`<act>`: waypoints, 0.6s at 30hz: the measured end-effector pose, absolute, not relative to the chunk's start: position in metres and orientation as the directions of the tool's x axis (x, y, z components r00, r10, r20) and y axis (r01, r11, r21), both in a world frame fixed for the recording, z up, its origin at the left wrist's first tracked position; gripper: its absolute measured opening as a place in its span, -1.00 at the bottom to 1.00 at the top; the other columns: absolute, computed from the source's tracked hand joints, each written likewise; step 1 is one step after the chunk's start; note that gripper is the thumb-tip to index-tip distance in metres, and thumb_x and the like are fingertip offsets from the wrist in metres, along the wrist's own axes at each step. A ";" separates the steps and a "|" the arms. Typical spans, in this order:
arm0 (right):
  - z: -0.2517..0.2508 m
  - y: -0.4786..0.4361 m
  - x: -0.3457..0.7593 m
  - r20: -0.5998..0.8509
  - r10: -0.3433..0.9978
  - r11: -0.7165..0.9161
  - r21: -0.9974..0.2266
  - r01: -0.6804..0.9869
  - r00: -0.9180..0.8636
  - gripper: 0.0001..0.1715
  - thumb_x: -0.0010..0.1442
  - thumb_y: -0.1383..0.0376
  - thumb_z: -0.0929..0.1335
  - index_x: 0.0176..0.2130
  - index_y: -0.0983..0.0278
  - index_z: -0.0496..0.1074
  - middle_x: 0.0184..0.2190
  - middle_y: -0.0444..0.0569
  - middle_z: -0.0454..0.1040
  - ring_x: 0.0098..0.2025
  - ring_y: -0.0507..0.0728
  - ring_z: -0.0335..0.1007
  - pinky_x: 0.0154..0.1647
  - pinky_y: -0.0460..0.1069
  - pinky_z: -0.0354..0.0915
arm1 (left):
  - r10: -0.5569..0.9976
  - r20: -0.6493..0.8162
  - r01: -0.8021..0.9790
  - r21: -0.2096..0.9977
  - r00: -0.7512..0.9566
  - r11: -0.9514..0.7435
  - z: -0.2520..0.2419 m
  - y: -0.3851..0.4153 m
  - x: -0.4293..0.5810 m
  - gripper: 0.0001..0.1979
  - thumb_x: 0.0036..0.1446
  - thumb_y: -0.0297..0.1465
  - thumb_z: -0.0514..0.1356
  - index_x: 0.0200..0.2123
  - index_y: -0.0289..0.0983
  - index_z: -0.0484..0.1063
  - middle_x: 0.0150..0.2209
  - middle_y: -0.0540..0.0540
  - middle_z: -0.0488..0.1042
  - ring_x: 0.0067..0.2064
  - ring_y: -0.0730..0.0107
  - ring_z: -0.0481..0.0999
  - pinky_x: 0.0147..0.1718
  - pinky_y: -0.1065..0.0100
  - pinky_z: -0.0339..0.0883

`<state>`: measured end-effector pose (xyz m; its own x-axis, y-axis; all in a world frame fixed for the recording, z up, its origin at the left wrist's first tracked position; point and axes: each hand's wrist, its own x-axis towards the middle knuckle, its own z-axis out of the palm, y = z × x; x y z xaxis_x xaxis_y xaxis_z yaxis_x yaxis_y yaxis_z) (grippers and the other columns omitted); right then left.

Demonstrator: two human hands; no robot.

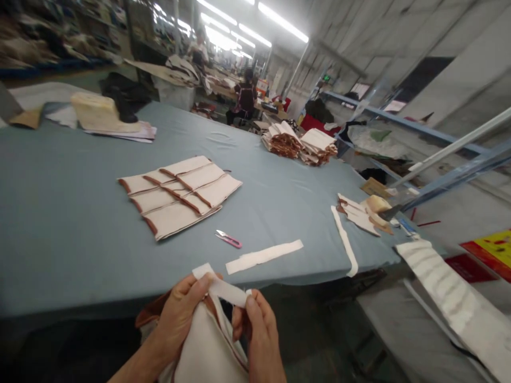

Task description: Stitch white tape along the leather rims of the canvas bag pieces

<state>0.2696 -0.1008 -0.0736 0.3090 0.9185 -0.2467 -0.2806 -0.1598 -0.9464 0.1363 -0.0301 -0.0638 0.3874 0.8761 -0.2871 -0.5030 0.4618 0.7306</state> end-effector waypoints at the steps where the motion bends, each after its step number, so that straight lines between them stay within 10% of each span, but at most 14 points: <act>1: -0.080 -0.104 0.268 -0.266 0.911 -0.168 -0.938 -0.305 0.316 -0.36 0.29 -0.19 0.40 -0.49 0.24 0.30 -0.61 -0.20 0.27 -0.54 -0.01 0.13 -0.49 -0.12 0.18 | 0.900 -0.280 -0.464 0.782 0.335 0.416 -0.064 -0.031 0.130 -0.45 0.01 0.07 0.43 -0.33 -0.36 0.62 -0.56 -0.08 0.55 -0.56 0.39 0.45 -0.56 0.43 0.33; 6: -0.110 -0.116 0.256 -0.347 0.878 -0.195 -0.888 -0.416 0.329 -0.41 0.27 -0.15 0.44 -0.46 0.25 0.33 -0.58 -0.20 0.28 -0.54 -0.01 0.12 -0.50 -0.12 0.18 | 0.979 -0.121 -0.170 0.974 0.163 0.148 -0.063 -0.039 0.097 -0.59 0.15 -0.07 0.34 -0.38 -0.35 0.67 -0.48 -0.10 0.60 -0.45 0.33 0.49 -0.44 0.42 0.37; 18: -0.151 -0.141 0.252 -0.546 0.783 -0.403 -0.810 -0.426 0.298 -0.35 0.10 -0.23 0.51 -0.43 0.29 0.42 -0.58 -0.17 0.40 -0.58 -0.02 0.19 -0.54 -0.12 0.17 | 0.994 -0.059 0.022 0.998 0.097 0.057 -0.065 -0.057 0.076 -0.65 0.24 -0.21 0.23 -0.28 -0.35 0.72 -0.46 -0.10 0.62 -0.46 0.34 0.51 -0.48 0.46 0.33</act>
<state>0.2521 -0.1410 -0.1514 0.2984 0.7829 -0.5459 -0.4259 -0.4026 -0.8102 0.0759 -0.0575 -0.0654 0.0966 0.9936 -0.0587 0.0222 0.0568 0.9981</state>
